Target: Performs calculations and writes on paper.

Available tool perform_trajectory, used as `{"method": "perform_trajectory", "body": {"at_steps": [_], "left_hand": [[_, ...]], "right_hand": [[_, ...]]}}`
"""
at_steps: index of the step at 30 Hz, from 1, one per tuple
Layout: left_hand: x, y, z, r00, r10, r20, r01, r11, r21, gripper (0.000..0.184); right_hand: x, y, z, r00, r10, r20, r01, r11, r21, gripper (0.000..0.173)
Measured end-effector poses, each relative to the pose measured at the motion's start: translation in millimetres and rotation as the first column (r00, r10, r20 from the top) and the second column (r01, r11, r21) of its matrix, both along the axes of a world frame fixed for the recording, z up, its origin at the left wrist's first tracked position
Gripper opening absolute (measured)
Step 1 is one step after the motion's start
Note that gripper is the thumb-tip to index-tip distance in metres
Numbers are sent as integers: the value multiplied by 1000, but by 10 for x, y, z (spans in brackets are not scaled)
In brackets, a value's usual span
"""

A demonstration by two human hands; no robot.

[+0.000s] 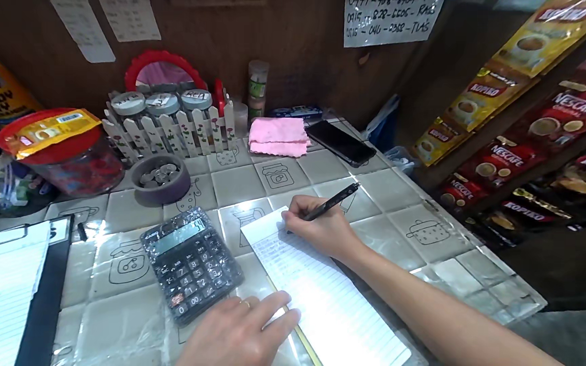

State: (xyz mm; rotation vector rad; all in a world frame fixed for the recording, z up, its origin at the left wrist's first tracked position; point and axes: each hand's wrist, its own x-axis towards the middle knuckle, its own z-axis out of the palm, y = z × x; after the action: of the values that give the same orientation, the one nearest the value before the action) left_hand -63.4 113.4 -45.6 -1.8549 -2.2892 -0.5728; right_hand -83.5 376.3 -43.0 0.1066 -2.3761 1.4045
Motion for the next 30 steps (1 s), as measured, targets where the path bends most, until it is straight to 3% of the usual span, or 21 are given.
{"method": "perform_trajectory", "body": {"at_steps": [12,17,23,30], "left_hand": [[4,-2,-20,1000,6,-7,-6,1000,11,31],[-12,6,-36,1000,-2,7,2,1000,26,31],[-16,10,-19,1000,-10,10,10,1000,10,32],[-24,6,-35,1000,-15,13,15,1000,10,31]], "right_hand": [[1,29,6,1000,27,15,-26,999,-25,23],[45,64,139,982,0,189,21,993,-114,22],[108,25,21,999,37,34,-31,987,-158,23],[85,39,2,998,49,33,-45,991,-127,23]]}}
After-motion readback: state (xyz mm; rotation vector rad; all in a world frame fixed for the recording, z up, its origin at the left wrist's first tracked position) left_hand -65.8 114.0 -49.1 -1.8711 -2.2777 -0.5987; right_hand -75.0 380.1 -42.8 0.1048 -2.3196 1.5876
